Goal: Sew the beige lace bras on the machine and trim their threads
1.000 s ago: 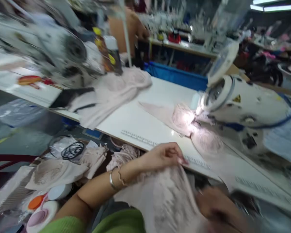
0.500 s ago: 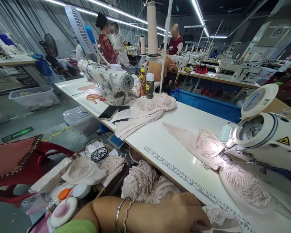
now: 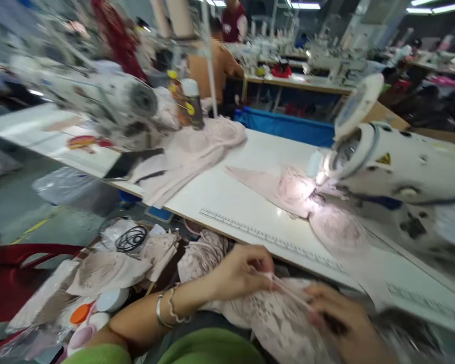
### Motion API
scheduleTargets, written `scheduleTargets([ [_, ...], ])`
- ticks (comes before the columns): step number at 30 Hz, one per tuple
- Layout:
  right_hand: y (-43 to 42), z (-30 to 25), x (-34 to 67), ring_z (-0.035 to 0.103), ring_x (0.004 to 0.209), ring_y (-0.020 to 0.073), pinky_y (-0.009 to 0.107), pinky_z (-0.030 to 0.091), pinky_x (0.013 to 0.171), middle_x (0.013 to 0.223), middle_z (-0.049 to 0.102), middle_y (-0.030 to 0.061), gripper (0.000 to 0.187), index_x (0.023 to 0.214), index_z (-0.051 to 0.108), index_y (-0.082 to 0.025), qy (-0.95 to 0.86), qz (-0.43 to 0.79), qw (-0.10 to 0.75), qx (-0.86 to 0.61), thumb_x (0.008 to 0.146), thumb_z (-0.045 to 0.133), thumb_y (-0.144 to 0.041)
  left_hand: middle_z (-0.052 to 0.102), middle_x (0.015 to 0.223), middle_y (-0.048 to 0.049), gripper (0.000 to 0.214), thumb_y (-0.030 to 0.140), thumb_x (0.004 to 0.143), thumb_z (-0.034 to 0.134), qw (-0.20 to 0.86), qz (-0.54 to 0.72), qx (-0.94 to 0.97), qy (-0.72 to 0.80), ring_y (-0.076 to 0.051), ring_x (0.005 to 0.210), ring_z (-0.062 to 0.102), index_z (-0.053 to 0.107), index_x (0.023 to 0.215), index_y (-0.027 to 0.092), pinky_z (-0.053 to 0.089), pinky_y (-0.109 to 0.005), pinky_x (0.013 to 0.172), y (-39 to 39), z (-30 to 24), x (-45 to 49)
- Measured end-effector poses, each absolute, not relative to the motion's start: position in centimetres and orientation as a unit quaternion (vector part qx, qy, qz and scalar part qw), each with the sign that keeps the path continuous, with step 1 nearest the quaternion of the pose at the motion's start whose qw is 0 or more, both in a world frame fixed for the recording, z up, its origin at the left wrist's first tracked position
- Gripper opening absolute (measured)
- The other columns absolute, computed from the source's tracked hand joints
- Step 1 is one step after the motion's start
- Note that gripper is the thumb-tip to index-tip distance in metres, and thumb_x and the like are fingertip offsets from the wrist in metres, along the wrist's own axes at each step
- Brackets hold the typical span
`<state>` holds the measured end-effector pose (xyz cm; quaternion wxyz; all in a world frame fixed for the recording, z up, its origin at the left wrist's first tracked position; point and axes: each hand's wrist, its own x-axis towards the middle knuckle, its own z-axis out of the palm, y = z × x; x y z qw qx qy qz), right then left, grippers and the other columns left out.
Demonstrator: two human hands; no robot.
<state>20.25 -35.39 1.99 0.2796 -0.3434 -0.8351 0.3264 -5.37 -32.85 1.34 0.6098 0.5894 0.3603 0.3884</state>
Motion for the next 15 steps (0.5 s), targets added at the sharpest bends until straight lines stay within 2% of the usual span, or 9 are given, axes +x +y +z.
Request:
scheduleTargets([
  [1, -35.3, 2.3, 20.4, 0.068, 0.077, 0.0205, 0.023, 0.056, 0.068, 0.092, 0.067, 0.0057, 0.028, 0.078, 0.065, -0.021, -0.826, 0.307, 0.301, -0.364, 0.104, 0.054, -0.023, 0.062, 0.077, -0.0023, 0.023, 0.031, 0.075, 0.080, 0.612, 0.394, 0.581, 0.365, -0.012, 0.071, 0.056, 0.063, 0.072, 0.015, 0.043, -0.024, 0.066, -32.8, 1.5, -5.7],
  [4, -35.5, 2.2, 20.5, 0.067, 0.080, 0.0204, 0.024, 0.053, 0.062, 0.101, 0.067, 0.0080, 0.022, 0.085, 0.068, -0.019, -0.815, 0.243, 0.339, -0.403, 0.101, 0.054, -0.014, 0.060, 0.077, -0.0015, 0.016, 0.025, 0.077, 0.077, 0.587, 0.409, 0.579, 0.392, -0.012, 0.071, 0.055, 0.064, 0.074, 0.017, 0.043, -0.024, 0.065, -32.5, 1.2, -6.0],
  [7, -36.0, 1.0, 20.0, 0.062, 0.075, 0.0188, 0.026, 0.047, 0.055, 0.114, 0.065, 0.0110, 0.032, 0.097, 0.071, -0.017, -0.835, 0.071, 0.355, -0.414, 0.100, 0.043, -0.002, 0.059, 0.076, -0.0015, 0.013, 0.023, 0.080, 0.075, 0.549, 0.427, 0.598, 0.399, -0.012, 0.071, 0.056, 0.065, 0.076, 0.017, 0.043, -0.024, 0.064, -32.6, 0.6, -5.9],
  [10, -36.6, -0.3, 19.2, 0.060, 0.079, 0.0203, 0.029, 0.049, 0.063, 0.115, 0.065, 0.0110, 0.031, 0.103, 0.072, -0.018, -0.854, -0.071, 0.333, -0.393, 0.104, 0.045, -0.003, 0.060, 0.076, -0.0016, 0.014, 0.024, 0.082, 0.075, 0.523, 0.451, 0.609, 0.390, -0.013, 0.072, 0.059, 0.065, 0.076, 0.018, 0.045, -0.024, 0.065, -32.9, 0.5, -5.8],
  [12, -36.7, -1.1, 18.8, 0.060, 0.081, 0.0216, 0.030, 0.048, 0.065, 0.117, 0.066, 0.0112, 0.025, 0.101, 0.072, -0.019, -0.852, -0.109, 0.319, -0.400, 0.105, 0.051, -0.006, 0.061, 0.077, -0.0020, 0.014, 0.023, 0.082, 0.076, 0.511, 0.445, 0.628, 0.382, -0.014, 0.074, 0.060, 0.065, 0.076, 0.018, 0.047, -0.025, 0.067, -33.1, 0.8, -5.8],
  [15, -36.4, -1.6, 18.8, 0.060, 0.084, 0.0239, 0.031, 0.045, 0.061, 0.120, 0.066, 0.0109, 0.032, 0.099, 0.072, -0.020, -0.818, -0.118, 0.342, -0.448, 0.103, 0.046, -0.002, 0.067, 0.094, -0.0063, 0.013, 0.024, 0.083, 0.076, 0.503, 0.405, 0.670, 0.365, -0.019, 0.092, 0.064, 0.065, 0.077, 0.019, 0.050, -0.028, 0.079, -33.2, 1.4, -5.8],
])
